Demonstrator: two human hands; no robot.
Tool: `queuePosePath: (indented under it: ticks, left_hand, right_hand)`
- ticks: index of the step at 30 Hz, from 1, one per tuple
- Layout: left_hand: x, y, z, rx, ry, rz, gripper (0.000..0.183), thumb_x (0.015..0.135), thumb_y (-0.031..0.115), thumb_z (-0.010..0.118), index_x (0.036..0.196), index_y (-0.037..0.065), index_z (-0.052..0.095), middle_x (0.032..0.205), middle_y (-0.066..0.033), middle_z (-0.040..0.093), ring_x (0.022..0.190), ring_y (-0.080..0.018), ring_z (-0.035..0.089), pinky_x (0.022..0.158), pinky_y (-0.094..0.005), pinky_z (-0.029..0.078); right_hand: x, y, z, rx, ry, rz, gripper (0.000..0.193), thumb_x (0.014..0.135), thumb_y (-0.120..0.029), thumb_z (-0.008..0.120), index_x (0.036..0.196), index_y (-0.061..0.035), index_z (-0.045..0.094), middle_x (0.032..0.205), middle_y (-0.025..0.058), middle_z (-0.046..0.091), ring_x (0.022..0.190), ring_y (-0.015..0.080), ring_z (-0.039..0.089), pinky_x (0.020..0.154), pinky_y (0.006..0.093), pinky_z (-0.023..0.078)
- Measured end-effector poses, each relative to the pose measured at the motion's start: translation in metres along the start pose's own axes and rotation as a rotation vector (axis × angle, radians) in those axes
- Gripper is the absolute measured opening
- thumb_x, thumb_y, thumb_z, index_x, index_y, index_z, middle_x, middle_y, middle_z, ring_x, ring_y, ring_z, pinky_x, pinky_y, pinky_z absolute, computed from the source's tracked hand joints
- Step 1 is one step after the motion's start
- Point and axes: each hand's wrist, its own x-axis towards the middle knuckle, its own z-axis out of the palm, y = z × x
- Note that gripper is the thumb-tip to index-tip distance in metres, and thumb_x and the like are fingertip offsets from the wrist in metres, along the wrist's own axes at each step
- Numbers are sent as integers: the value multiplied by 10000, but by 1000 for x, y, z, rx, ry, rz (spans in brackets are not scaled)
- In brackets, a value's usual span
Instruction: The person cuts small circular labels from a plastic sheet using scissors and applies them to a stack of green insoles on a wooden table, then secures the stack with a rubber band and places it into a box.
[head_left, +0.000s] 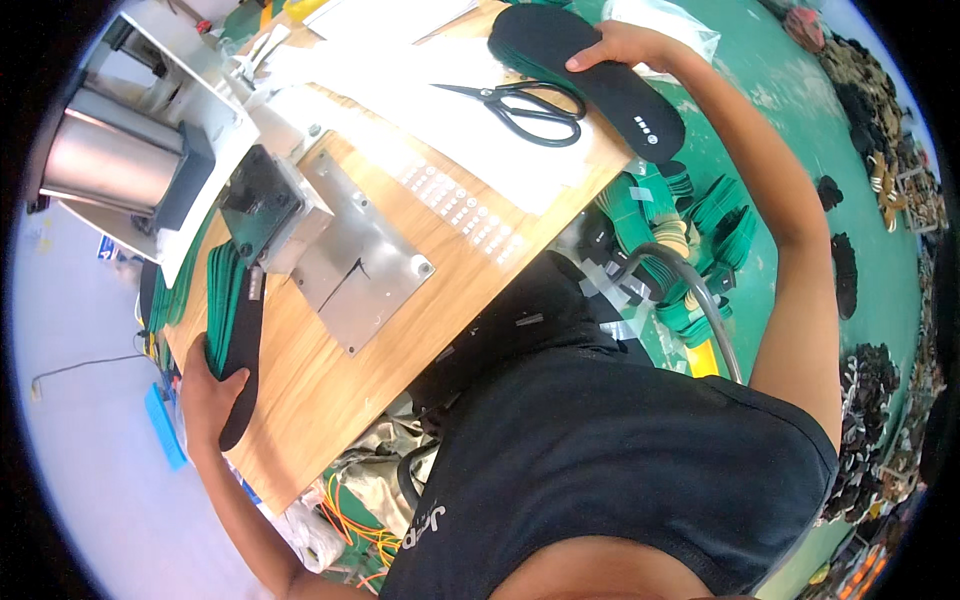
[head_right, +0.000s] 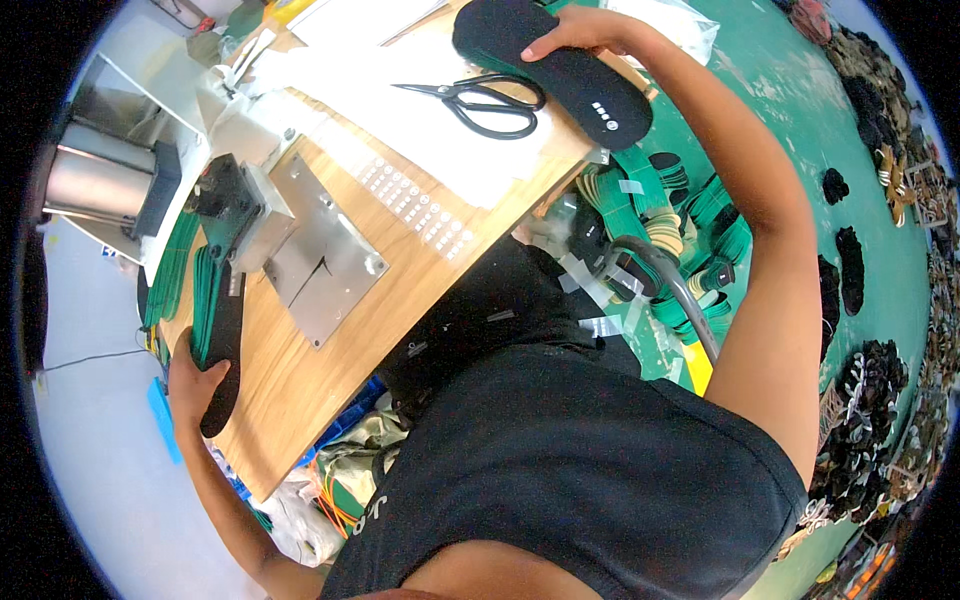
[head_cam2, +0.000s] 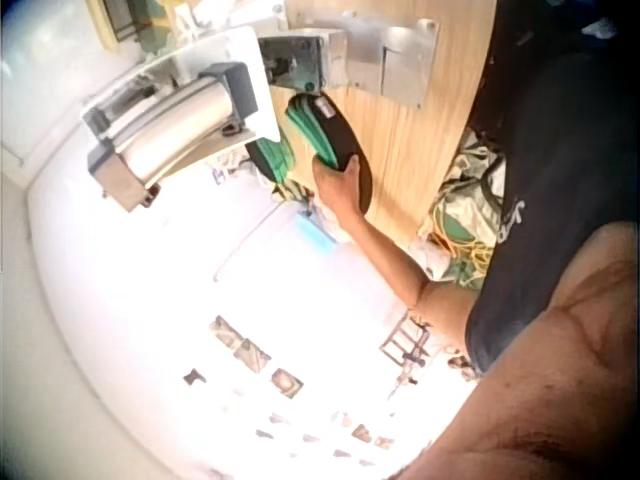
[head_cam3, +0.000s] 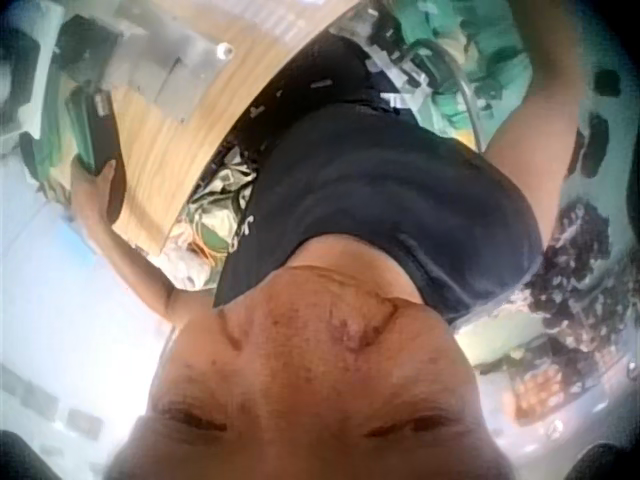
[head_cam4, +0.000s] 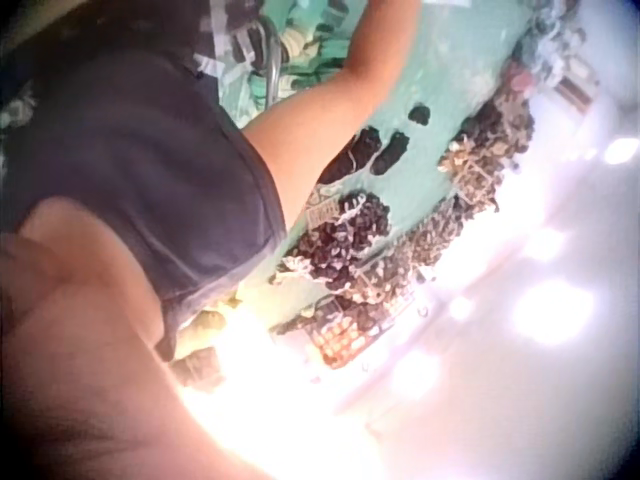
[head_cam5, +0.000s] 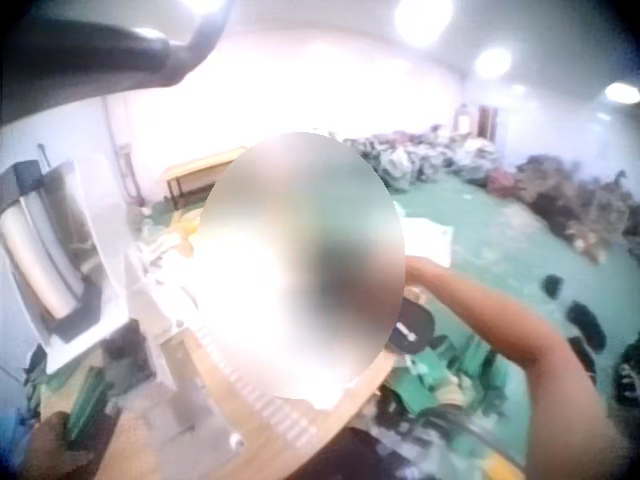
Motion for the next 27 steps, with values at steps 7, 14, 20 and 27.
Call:
queuePosePath:
  ticks: [7, 14, 20, 27]
  left_hand:
    - [-12, 12, -9, -81, -96, -245, 588, 682, 134, 742, 1211, -5, 525, 894, -211, 650, 861, -386, 629, 757, -397, 476]
    - [-114, 9, -38, 28, 371, 77, 532, 626, 31, 722, 1140, 25, 585, 1138, -143, 608, 1074, -343, 536, 945, -403, 409]
    - [-118, 56, -28, 195, 454, 422, 470, 530, 34, 682, 995, 87, 639, 1071, -56, 629, 1007, -277, 561, 858, -409, 435]
    - [-127, 47, -14, 179, 803, 358, 415, 512, -5, 668, 920, 38, 607, 958, -122, 616, 897, -329, 560, 791, -422, 425]
  right_hand:
    - [-7, 0, 8, -311, 173, -79, 692, 687, -409, 769, 1095, 102, 544, 968, 261, 630, 907, 316, 639, 796, 384, 478]
    - [-138, -114, 25, 542, -115, -243, 859, 554, -281, 813, 1274, 60, 491, 1168, 150, 604, 1076, 230, 581, 979, 356, 419]
    - [-135, -257, 149, 888, -774, -531, 641, 733, -265, 773, 1260, 6, 527, 1161, 101, 615, 1034, 172, 561, 928, 307, 435]
    - [-96, -324, 247, 1193, -1019, -694, 595, 828, -284, 688, 1293, 21, 477, 1165, 114, 604, 1045, 172, 579, 925, 299, 453]
